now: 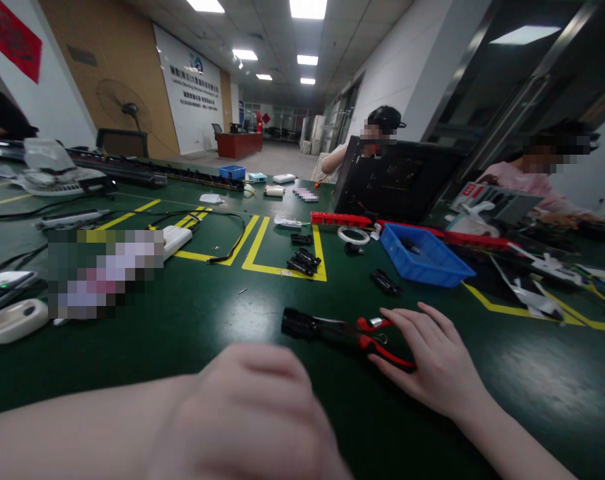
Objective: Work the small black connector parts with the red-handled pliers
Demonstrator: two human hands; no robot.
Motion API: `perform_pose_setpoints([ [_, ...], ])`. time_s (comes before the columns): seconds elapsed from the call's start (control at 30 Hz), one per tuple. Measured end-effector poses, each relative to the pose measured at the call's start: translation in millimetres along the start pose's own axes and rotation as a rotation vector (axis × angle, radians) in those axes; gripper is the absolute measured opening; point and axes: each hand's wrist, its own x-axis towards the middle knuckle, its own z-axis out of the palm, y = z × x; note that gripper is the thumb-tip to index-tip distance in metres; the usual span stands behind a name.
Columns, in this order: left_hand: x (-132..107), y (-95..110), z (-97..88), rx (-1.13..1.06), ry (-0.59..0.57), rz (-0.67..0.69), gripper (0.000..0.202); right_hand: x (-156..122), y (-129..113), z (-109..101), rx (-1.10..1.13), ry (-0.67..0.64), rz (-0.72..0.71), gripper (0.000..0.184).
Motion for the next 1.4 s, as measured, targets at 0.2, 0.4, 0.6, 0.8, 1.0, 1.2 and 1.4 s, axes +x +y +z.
perform_pose_setpoints([
  [0.2,10.4,-82.7,22.4,0.045,-0.163,-0.254,0.017,0.9,-1.6,0.2,0.027,0.016,-0.023,0.057],
  [0.4,-2.6,-105.0,35.8,0.034,-0.417,-0.388,0.036,1.2,-2.1,1.9,0.049,0.025,-0.034,0.052],
  [0.6,-2.2,-103.7,33.3,0.072,-0.461,-0.381,0.031,-0.7,-1.3,1.7,0.054,-0.038,-0.007,0.051],
  [0.8,-4.1,-105.1,33.5,0.081,-0.471,-0.356,0.033,0.4,-1.6,2.5,0.089,-0.155,0.052,0.051],
  [1.0,-4.8,-105.8,33.9,0.085,-0.465,-0.333,0.033,0.5,-2.0,3.4,0.134,-0.186,0.085,0.043],
  [1.2,-5.0,-106.0,33.8,0.068,-0.450,-0.324,0.033,2.7,-7.2,4.0,0.157,-0.172,0.115,0.042],
  [1.4,-5.7,-107.2,34.6,0.098,-0.461,-0.303,0.034,3.6,-10.2,2.6,0.131,-0.147,0.089,0.041],
])
